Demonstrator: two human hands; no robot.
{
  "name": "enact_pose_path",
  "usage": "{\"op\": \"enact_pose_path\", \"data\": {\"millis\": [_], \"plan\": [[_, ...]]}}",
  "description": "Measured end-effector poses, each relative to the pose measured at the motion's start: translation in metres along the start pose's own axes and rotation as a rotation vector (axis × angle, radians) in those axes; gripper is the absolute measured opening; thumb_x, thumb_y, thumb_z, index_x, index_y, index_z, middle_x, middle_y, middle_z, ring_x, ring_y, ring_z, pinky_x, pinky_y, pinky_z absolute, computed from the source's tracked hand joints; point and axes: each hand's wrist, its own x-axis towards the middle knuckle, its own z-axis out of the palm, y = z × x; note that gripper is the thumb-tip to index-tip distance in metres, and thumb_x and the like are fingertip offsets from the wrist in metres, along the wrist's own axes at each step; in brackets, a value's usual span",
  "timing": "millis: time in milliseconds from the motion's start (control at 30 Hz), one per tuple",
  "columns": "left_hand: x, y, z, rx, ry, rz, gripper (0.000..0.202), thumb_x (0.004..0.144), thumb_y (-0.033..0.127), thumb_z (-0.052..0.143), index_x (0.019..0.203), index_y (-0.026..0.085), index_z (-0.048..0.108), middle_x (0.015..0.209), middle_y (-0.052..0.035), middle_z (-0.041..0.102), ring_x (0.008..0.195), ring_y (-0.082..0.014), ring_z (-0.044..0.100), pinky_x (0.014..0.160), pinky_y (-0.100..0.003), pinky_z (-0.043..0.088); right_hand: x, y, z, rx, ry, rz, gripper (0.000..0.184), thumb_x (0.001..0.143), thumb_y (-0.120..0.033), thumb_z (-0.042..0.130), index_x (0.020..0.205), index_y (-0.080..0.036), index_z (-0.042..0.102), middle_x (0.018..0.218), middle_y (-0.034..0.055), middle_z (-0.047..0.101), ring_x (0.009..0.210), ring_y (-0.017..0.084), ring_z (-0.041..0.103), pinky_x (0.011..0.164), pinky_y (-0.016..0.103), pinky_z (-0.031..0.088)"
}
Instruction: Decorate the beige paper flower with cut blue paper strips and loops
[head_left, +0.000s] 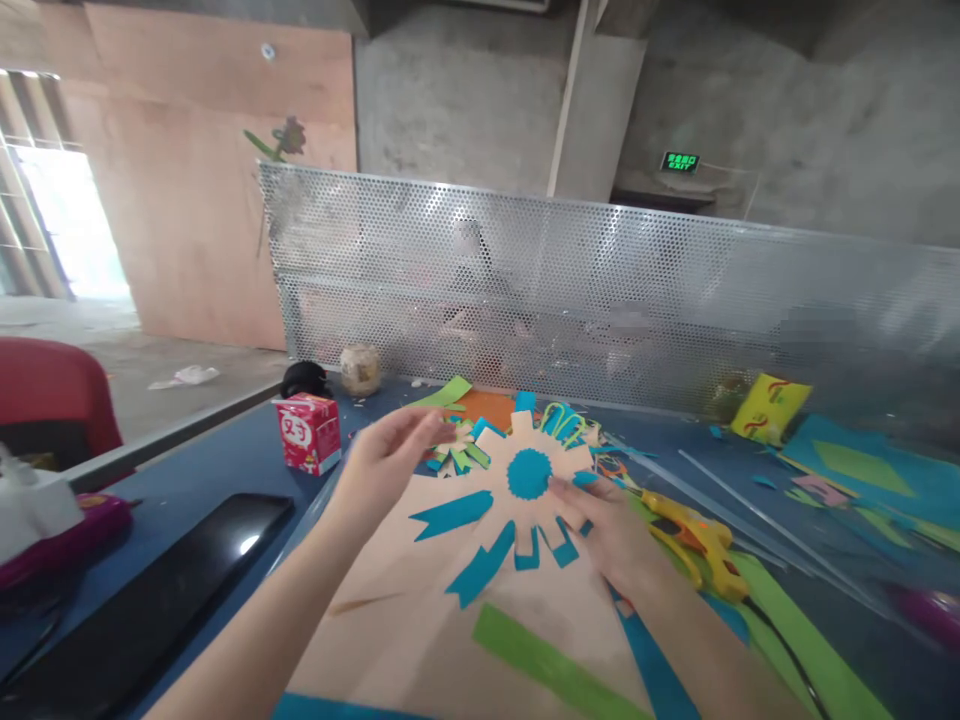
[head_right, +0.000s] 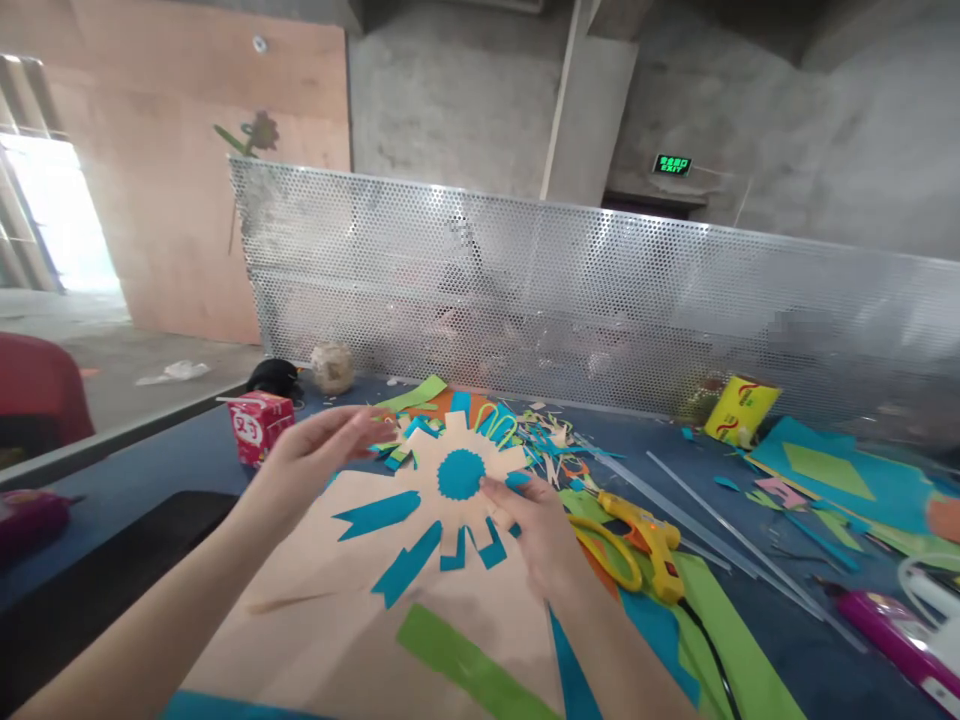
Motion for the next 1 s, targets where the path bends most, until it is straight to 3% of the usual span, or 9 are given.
{"op": "enact_pose_path", "data": {"millis": [133,333,467,700,1000], "plan": [[0.0,-0.004,0.009,-0.051,-0.175,-0.197,0.039,0.07,0.042,0.058,0.096,0.014,0.058,0.093,-0.0086,0.061,0.081,-0.0175,0.058,0.072,-0.03,0.048,0.001,0.003,-0.002,-0.087,-0.019,0.006,0.02,0.052,-0.026,0.075,0.068,-0.019,0.067,0.066,0.0012,0.067,0.064,0.017,0.061,0.064,0.028,0.046],[0.001,-0.009,0.004,-0.096,-0.208,-0.205,0.033,0.066,0.034,0.064,0.094,0.017,0.061,0.09,-0.0055,0.059,0.074,-0.0118,0.055,0.07,-0.027,0.047,0.003,0.006,-0.003,-0.135,-0.019,0.012,0.022,0.053,-0.031,0.074,0.069,-0.018,0.067,0.066,0.0027,0.068,0.072,0.02,0.063,0.073,0.031,0.045],[0.003,-0.013,0.001,-0.085,-0.2,-0.183,0.03,0.064,0.033,0.066,0.09,0.017,0.062,0.088,-0.0052,0.061,0.075,-0.0125,0.055,0.071,-0.027,0.046,0.002,0.006,-0.003,-0.145,-0.048,0.022,0.025,0.056,-0.032,0.073,0.076,-0.019,0.068,0.071,0.0025,0.068,0.078,0.02,0.062,0.076,0.03,0.045],[0.01,-0.02,-0.001,-0.077,-0.157,-0.219,0.028,0.06,0.031,0.069,0.082,0.016,0.063,0.077,-0.0027,0.063,0.069,-0.011,0.056,0.065,-0.024,0.046,0.004,0.007,-0.005,-0.209,0.018,0.027,0.022,0.055,-0.031,0.074,0.07,-0.018,0.066,0.067,0.0015,0.067,0.064,0.018,0.062,0.065,0.03,0.047],[0.01,-0.018,0.001,-0.102,-0.12,-0.242,0.022,0.058,0.026,0.071,0.077,0.017,0.064,0.069,-0.0005,0.065,0.065,-0.0091,0.057,0.062,-0.021,0.045,0.005,0.007,-0.005,-0.188,-0.006,0.011,0.016,0.057,-0.028,0.072,0.069,-0.02,0.066,0.067,-0.0002,0.067,0.063,0.015,0.062,0.065,0.027,0.046]]}}
